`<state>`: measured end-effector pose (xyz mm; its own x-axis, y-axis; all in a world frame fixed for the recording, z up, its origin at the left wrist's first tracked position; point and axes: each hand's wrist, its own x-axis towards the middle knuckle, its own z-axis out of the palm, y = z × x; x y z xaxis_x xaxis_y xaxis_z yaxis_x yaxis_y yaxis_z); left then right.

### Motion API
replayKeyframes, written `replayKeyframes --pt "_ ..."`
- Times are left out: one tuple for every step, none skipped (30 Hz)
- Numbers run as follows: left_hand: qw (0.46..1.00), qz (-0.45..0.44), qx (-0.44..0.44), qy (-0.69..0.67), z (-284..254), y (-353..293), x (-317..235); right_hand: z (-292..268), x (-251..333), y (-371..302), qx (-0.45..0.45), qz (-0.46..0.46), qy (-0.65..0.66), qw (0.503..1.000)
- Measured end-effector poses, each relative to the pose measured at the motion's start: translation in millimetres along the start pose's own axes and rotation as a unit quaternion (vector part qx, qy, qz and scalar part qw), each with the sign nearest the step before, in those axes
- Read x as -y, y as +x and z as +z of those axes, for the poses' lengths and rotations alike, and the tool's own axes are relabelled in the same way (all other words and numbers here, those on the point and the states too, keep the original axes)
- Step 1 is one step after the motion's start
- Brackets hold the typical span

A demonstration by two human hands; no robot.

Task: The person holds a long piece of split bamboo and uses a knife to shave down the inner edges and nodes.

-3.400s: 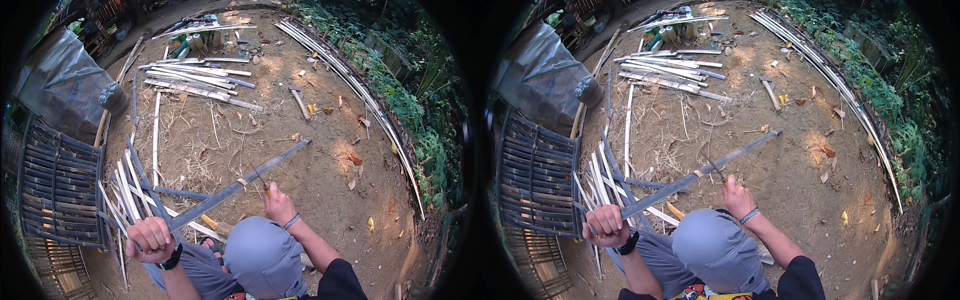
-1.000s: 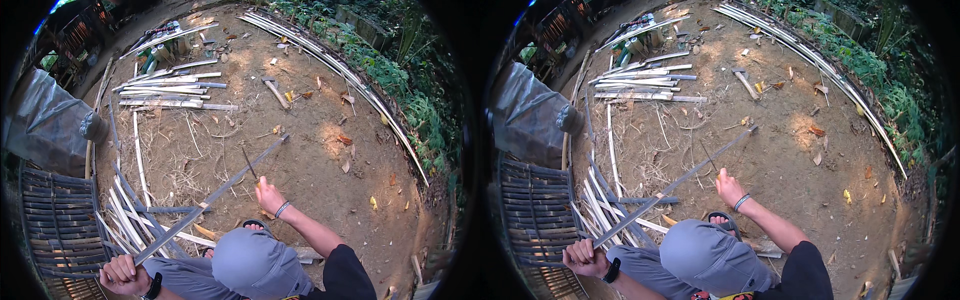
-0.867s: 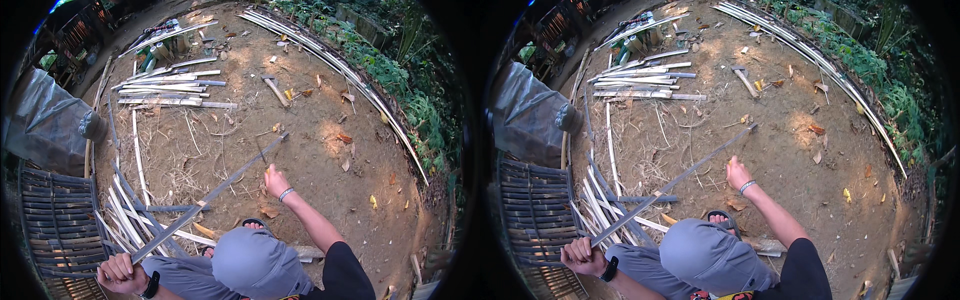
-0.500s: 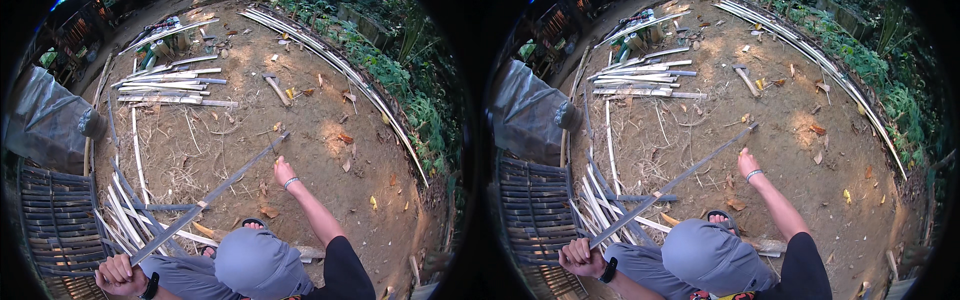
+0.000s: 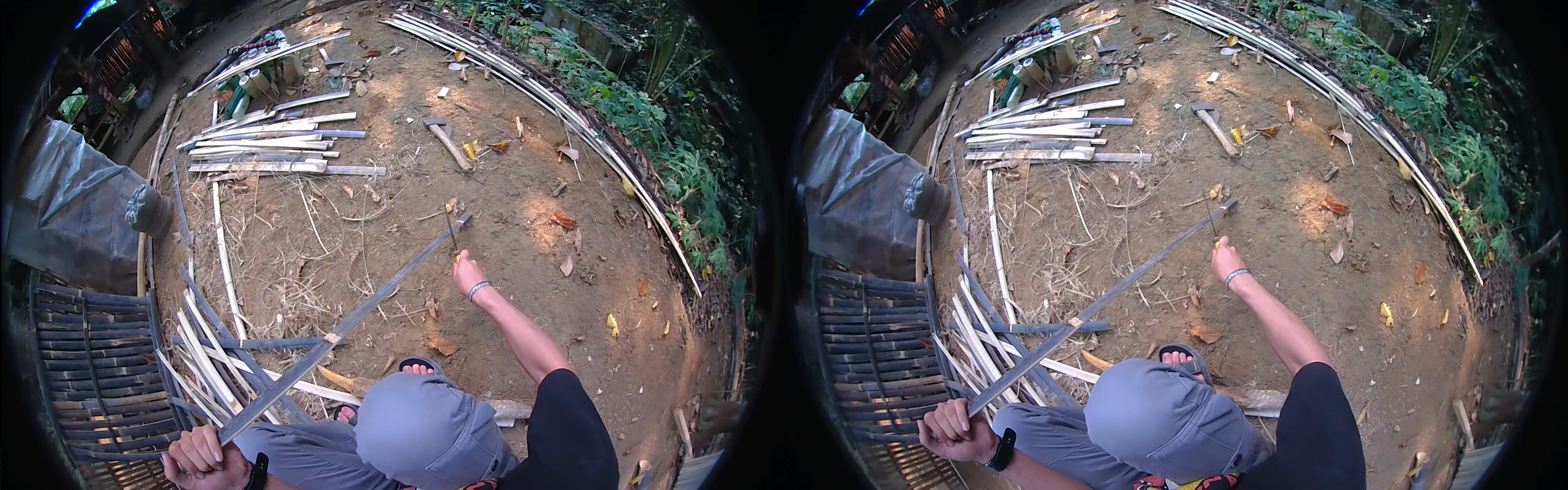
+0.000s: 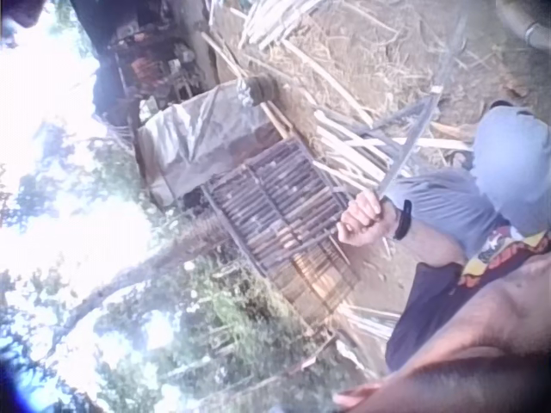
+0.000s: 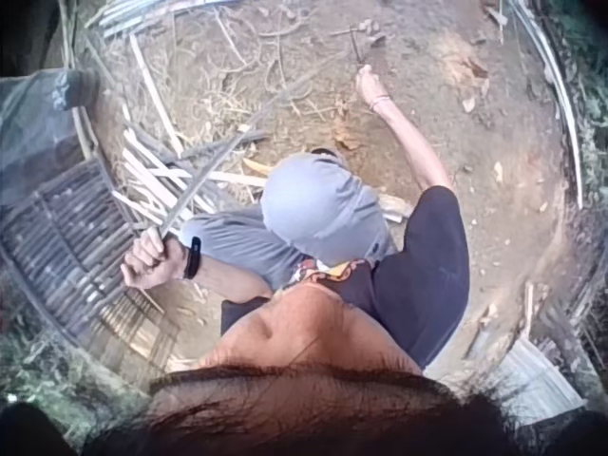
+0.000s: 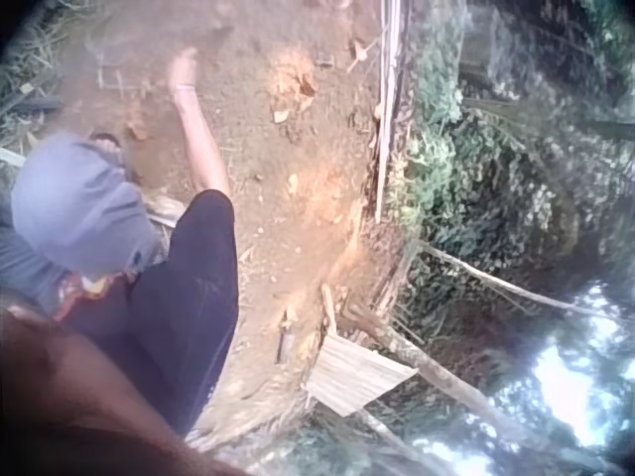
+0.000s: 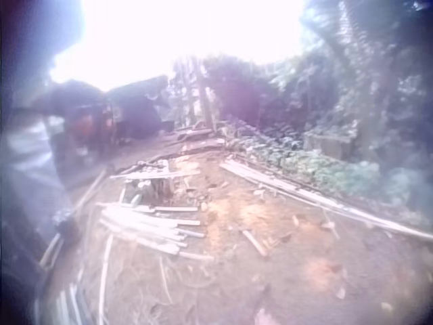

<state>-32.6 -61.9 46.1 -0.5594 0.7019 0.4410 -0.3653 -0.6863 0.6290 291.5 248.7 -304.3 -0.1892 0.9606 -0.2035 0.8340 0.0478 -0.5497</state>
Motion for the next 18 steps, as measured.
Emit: replayKeyframes --pt "1.000 0.006 -0.016 0.009 -4.2 -1.1 -3.9 -4.7 17.5 -15.1 0.018 -0.014 0.012 1.000" --pt "0.999 0.011 -0.029 0.014 -8.3 0.2 -4.7 -8.7 28.6 -28.8 0.033 -0.036 0.006 0.999" --pt "0.999 0.016 -0.042 0.019 -11.6 -0.4 -5.2 -9.4 27.2 -22.0 0.023 -0.037 0.004 0.999" --pt "0.999 0.016 -0.032 0.018 -9.7 2.2 -2.0 -12.6 19.5 -16.8 0.011 -0.028 0.002 1.000" --pt "1.000 0.007 -0.023 0.011 -7.6 3.6 0.6 -12.2 8.2 -12.2 -0.001 -0.017 0.000 1.000" --pt "1.000 0.000 -0.007 -0.004 -4.6 7.4 5.3 -3.6 -21.8 6.9 -0.018 0.050 -0.007 0.999" --pt "1.000 0.000 0.005 -0.006 -4.7 8.9 4.5 0.5 -20.2 9.1 -0.019 0.055 0.003 0.998" --pt "1.000 0.001 -0.002 -0.004 -4.8 8.7 4.9 3.8 -19.2 10.1 -0.021 0.062 0.012 0.998" --pt "1.000 0.002 -0.030 -0.001 -5.4 9.7 6.4 6.4 -18.6 10.0 -0.023 0.068 0.021 0.997" --pt "0.997 0.013 -0.069 0.020 -11.1 6.0 0.1 -2.4 27.5 -15.0 0.006 0.036 0.026 0.999" --pt "0.994 0.017 -0.106 0.029 -11.9 2.3 -1.7 -9.8 49.0 -38.9 0.026 0.002 0.052 0.998" --pt "0.993 0.023 -0.109 0.040 -13.5 3.5 -0.4 -5.5 60.4 -64.1 0.028 -0.048 0.079 0.995" --pt "0.993 0.027 -0.107 0.041 -16.0 3.4 -1.3 -15.1 85.6 -90.6 0.059 -0.094 0.074 0.991" --pt "0.993 0.028 -0.105 0.039 -17.7 3.8 -1.6 -27.5 105.4 -112.0 0.116 -0.115 0.092 0.982" --pt "0.994 0.025 -0.100 0.037 -18.2 4.8 -1.5 -36.4 118.6 -125.6 0.126 -0.133 0.089 0.979" --pt "0.995 0.021 -0.097 0.030 -14.0 5.3 0.1 -32.3 114.1 -124.2 0.086 -0.139 0.085 0.983" --pt "0.996 0.015 -0.086 0.029 -11.9 5.1 -0.3 -25.8 107.8 -118.4 0.045 -0.147 0.081 0.985" --pt "0.997 0.008 -0.075 0.029 -9.8 5.2 -0.5 -17.3 97.5 -106.7 0.024 -0.108 0.086 0.990"
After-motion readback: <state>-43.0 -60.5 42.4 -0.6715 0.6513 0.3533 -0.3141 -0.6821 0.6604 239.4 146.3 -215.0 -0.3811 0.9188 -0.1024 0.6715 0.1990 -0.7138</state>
